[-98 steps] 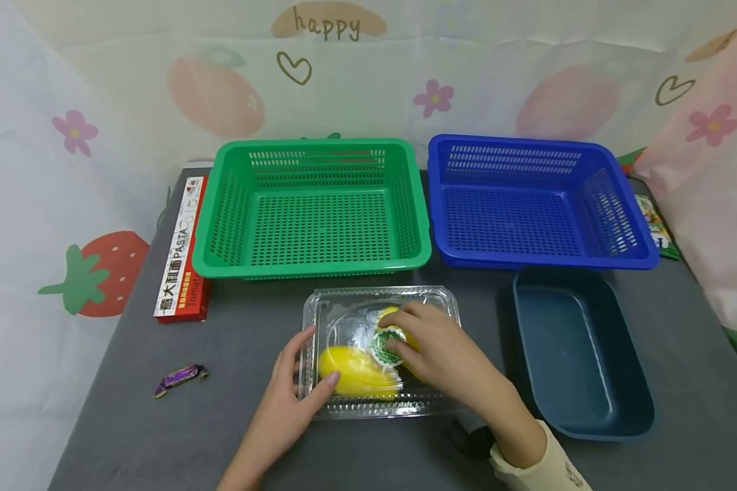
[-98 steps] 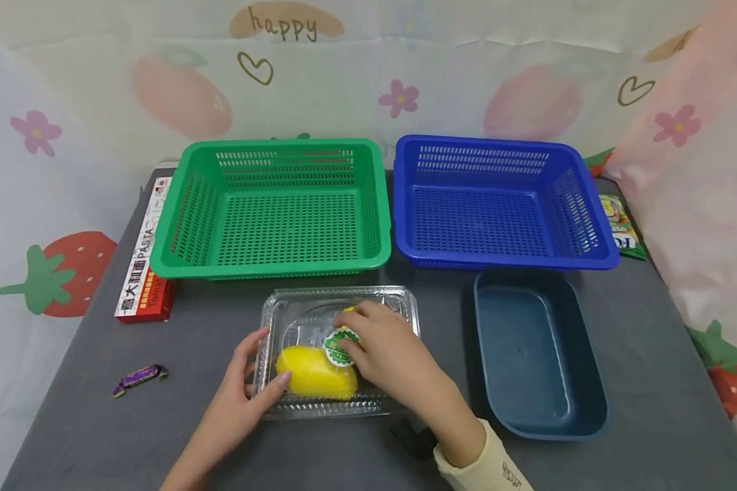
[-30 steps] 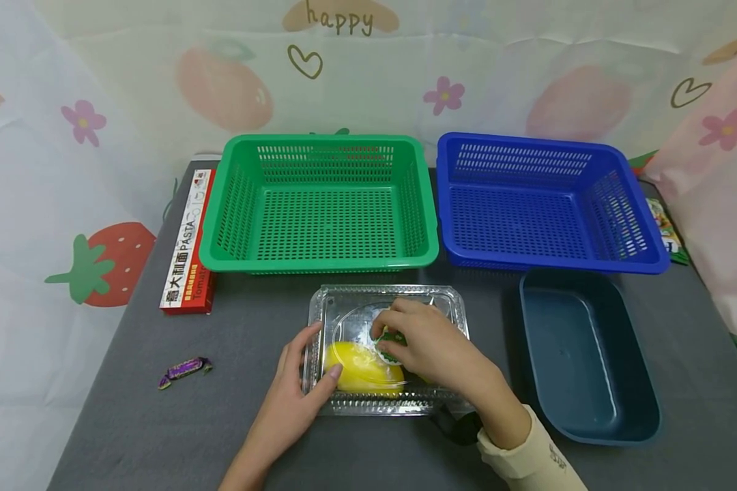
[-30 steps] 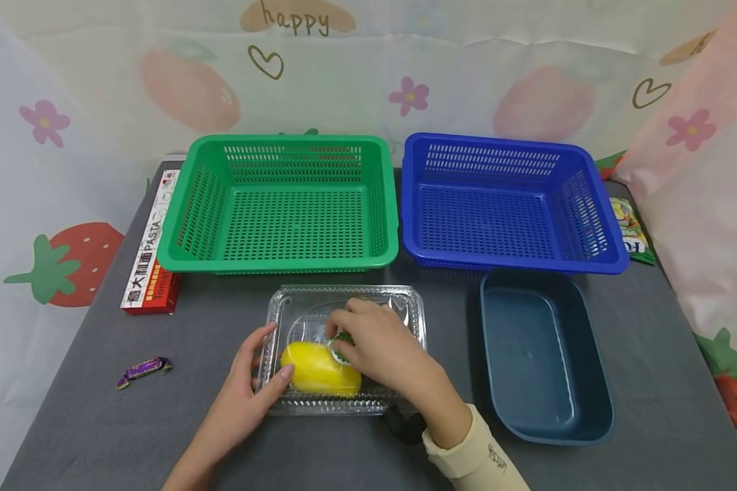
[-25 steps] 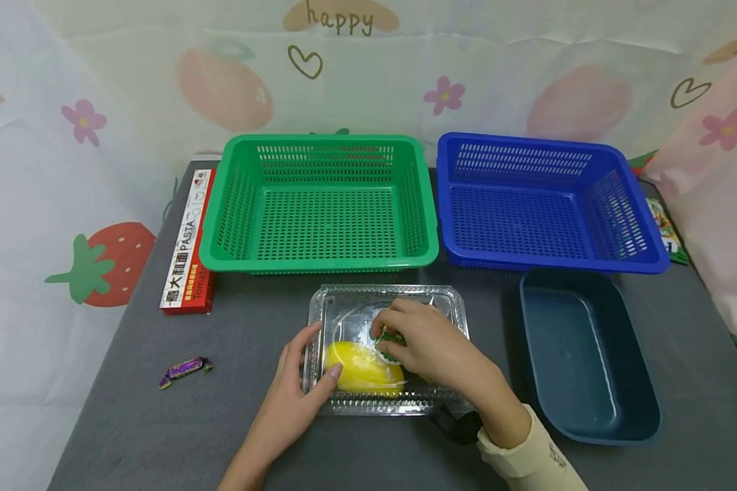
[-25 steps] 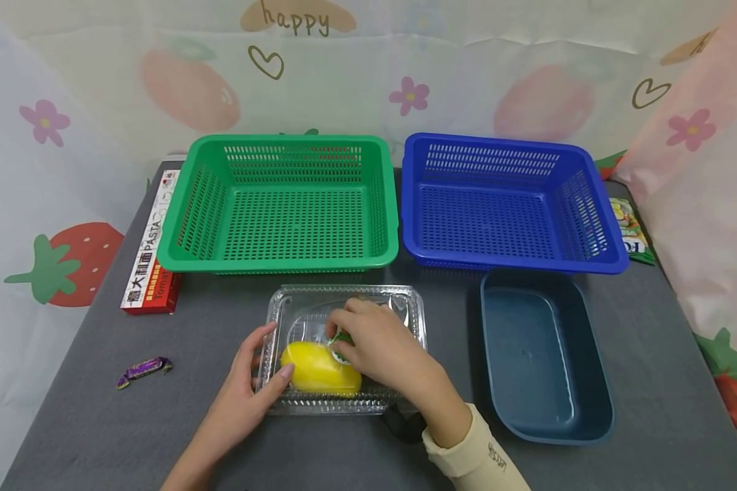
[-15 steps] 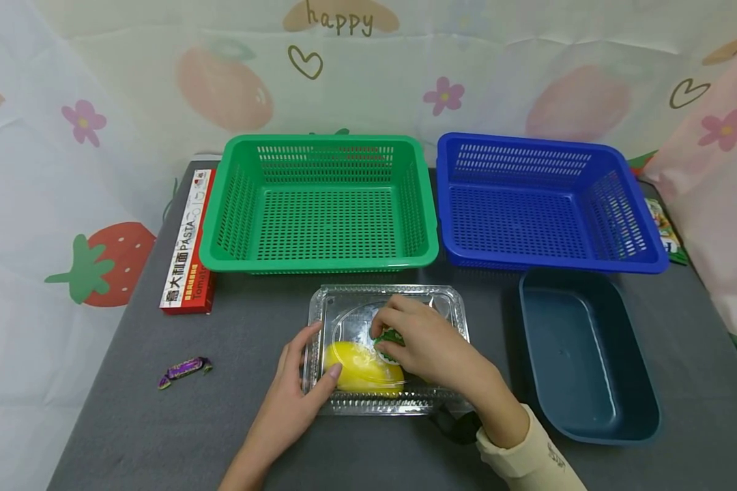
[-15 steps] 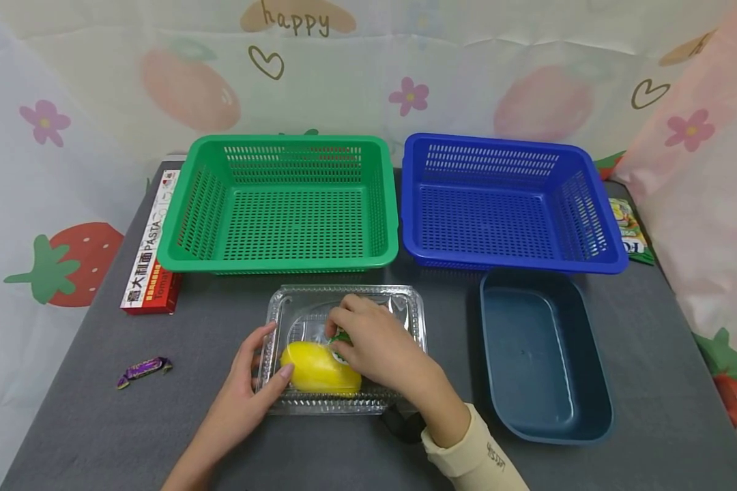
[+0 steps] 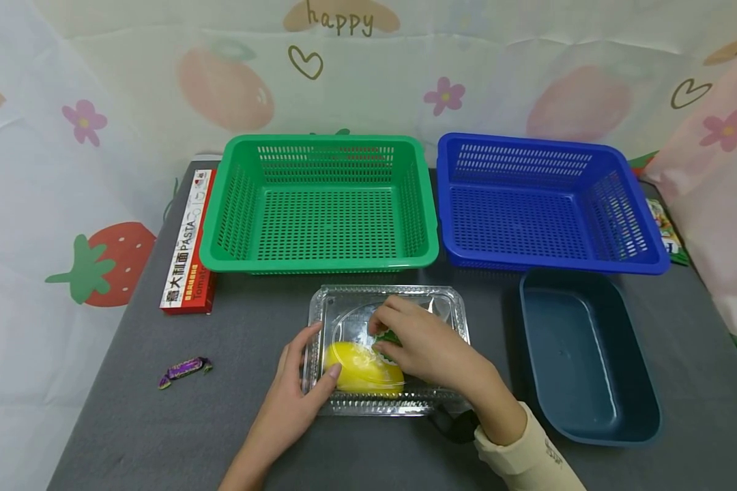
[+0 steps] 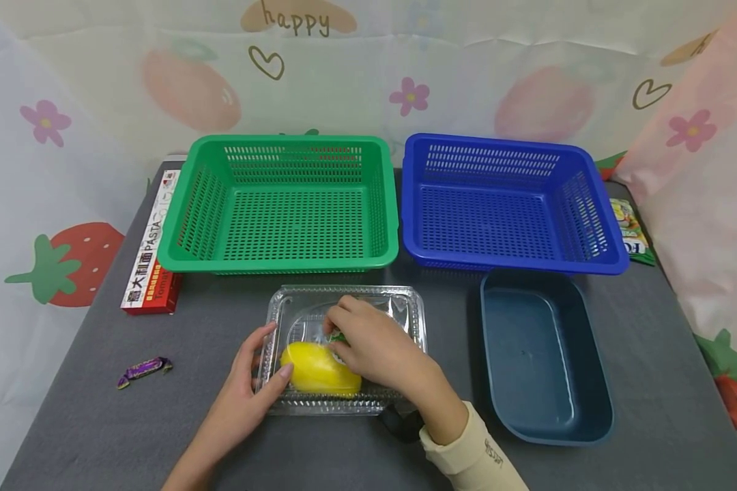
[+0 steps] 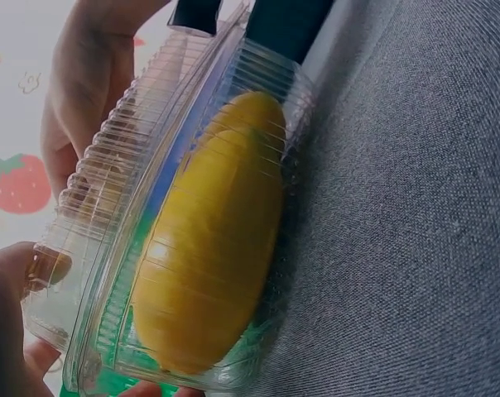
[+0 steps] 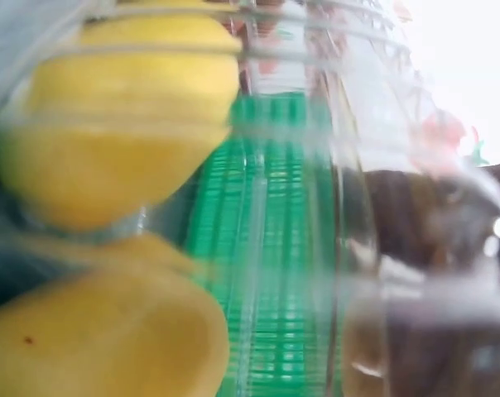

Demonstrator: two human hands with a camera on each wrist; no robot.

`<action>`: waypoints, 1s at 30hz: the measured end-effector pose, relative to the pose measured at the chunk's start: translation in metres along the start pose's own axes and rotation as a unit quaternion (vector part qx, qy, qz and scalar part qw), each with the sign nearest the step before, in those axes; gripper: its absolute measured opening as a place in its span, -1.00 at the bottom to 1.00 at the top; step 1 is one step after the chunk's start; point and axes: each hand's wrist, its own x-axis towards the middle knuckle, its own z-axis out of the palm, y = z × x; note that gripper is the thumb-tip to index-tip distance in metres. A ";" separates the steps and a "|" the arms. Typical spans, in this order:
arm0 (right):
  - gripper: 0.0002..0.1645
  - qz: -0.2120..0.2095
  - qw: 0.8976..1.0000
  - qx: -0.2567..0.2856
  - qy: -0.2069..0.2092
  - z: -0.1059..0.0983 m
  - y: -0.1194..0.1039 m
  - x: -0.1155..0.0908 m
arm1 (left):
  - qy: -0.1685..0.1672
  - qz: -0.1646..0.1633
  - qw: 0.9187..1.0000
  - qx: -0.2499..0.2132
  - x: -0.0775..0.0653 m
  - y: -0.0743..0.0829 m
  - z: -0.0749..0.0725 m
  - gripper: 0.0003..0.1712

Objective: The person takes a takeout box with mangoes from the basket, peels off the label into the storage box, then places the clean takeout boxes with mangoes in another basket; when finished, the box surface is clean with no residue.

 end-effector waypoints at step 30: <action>-0.87 -0.044 0.999 -0.018 0.019 0.000 0.001 -0.002 | -0.004 0.007 1.000 -0.004 -0.001 0.000 0.000 -0.27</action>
